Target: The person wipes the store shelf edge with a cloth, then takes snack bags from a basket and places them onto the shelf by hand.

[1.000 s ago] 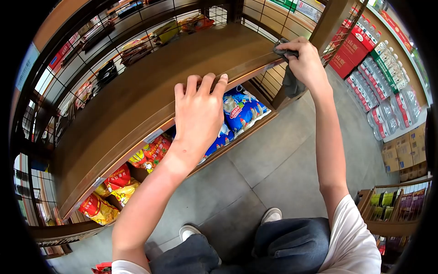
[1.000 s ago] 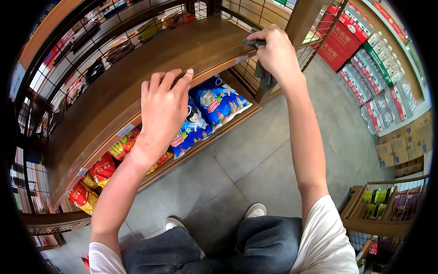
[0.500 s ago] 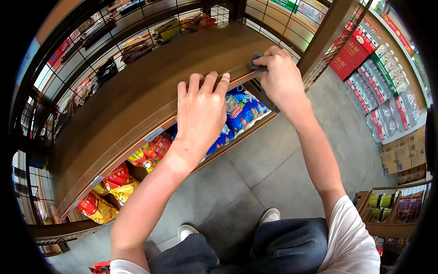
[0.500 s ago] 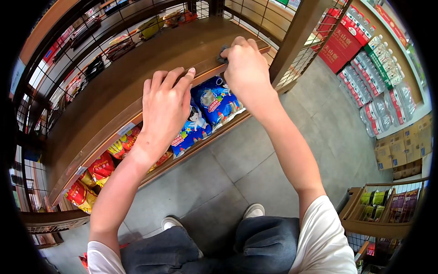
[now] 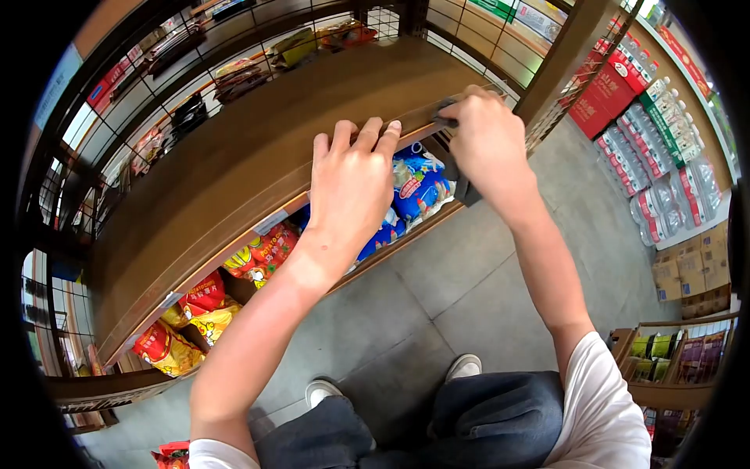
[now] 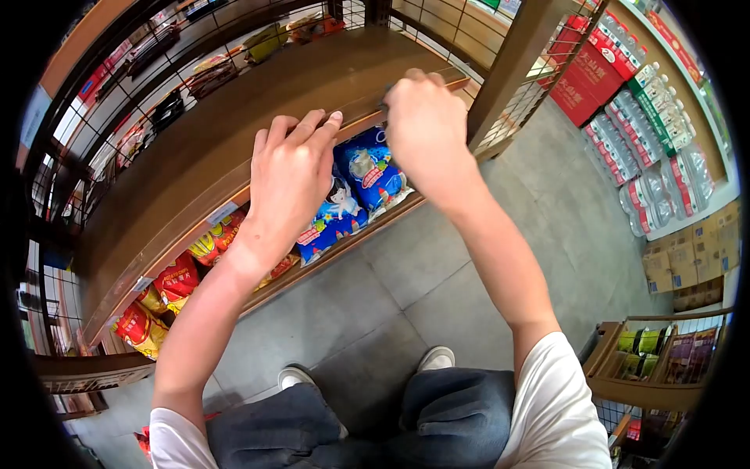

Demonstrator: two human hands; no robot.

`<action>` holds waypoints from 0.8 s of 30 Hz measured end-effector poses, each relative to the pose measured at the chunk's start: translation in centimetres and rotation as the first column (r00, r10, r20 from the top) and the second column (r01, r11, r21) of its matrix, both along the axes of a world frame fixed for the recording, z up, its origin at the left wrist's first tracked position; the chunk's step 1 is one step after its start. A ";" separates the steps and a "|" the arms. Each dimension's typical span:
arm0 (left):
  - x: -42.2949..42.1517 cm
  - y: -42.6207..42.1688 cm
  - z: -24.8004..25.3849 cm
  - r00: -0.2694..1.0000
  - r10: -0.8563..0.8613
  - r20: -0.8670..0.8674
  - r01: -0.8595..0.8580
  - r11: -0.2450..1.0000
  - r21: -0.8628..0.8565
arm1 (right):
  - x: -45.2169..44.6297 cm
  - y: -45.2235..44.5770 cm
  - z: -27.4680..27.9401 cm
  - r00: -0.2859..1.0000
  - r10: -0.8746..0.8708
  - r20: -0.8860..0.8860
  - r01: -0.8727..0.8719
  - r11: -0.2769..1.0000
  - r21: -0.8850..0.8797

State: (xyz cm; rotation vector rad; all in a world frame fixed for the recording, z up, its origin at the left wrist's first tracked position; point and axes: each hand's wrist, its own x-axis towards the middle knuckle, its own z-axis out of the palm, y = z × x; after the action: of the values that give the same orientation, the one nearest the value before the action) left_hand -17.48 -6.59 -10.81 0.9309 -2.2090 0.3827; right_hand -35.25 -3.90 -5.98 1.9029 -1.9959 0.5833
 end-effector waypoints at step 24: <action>0.2 0.0 0.0 1.000 -0.005 0.016 0.004 0.999 0.050 | 0.3 -0.5 -0.6 0.995 0.002 0.097 -0.007 0.999 0.044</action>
State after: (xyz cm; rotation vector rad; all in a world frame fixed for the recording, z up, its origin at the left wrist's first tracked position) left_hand -17.27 -6.63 -10.83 0.9521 -2.2438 0.3355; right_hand -34.98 -4.44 -6.59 1.9399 -2.0811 0.6499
